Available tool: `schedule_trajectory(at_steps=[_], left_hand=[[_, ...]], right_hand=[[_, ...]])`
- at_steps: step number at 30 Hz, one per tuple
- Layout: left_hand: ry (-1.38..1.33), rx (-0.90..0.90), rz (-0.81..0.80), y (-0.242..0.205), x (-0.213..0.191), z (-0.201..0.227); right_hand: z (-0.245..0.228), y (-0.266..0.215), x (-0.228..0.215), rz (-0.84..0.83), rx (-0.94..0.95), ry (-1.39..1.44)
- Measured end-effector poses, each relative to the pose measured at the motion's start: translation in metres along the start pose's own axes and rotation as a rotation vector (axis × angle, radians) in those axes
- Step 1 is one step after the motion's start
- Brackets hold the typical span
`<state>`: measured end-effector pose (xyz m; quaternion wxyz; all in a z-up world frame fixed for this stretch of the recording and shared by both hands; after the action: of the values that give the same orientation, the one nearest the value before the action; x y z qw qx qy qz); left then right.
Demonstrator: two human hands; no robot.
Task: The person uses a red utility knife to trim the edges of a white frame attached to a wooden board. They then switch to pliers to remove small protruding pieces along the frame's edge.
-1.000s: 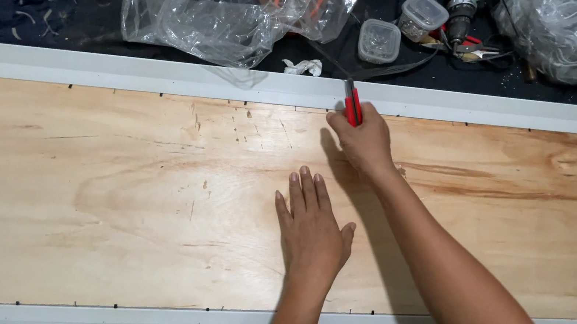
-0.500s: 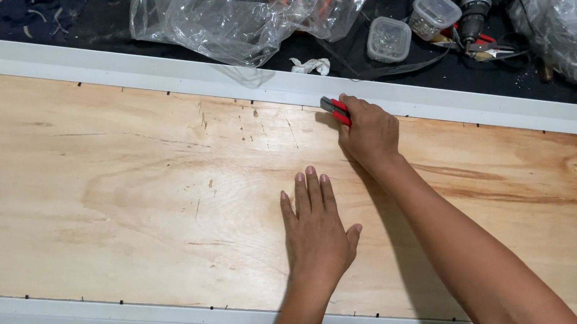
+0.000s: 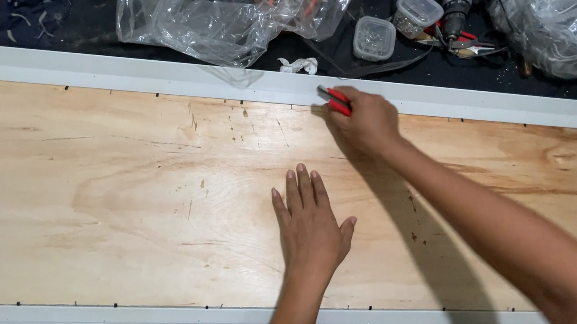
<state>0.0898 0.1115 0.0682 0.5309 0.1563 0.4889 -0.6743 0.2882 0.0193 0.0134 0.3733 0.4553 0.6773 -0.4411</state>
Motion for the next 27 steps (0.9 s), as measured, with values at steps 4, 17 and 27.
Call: schedule_trajectory(at_steps=[4, 17, 27], left_hand=[[-0.059, -0.012, 0.102, 0.011, 0.007, 0.014], [0.144, 0.17, 0.088, 0.011, 0.078, 0.06], [0.299, 0.328, 0.229, 0.056, 0.065, 0.08]], right_hand=[[0.032, -0.02, -0.081, -0.144, 0.028, -0.093], [0.171, -0.155, -0.091, 0.018, 0.375, 0.542], [0.091, -0.116, -0.073, 0.04, 0.303, 0.555]])
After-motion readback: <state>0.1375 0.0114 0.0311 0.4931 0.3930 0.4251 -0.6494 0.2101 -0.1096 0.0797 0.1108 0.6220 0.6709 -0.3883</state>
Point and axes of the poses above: each hand's wrist, its own y-axis towards the middle knuckle, its own x-axis out of the palm, z = x × y, the point moved 4 cm from there along y, towards the middle knuckle, and after that the axes turned 1 degree about x, right-handed, at the moved point
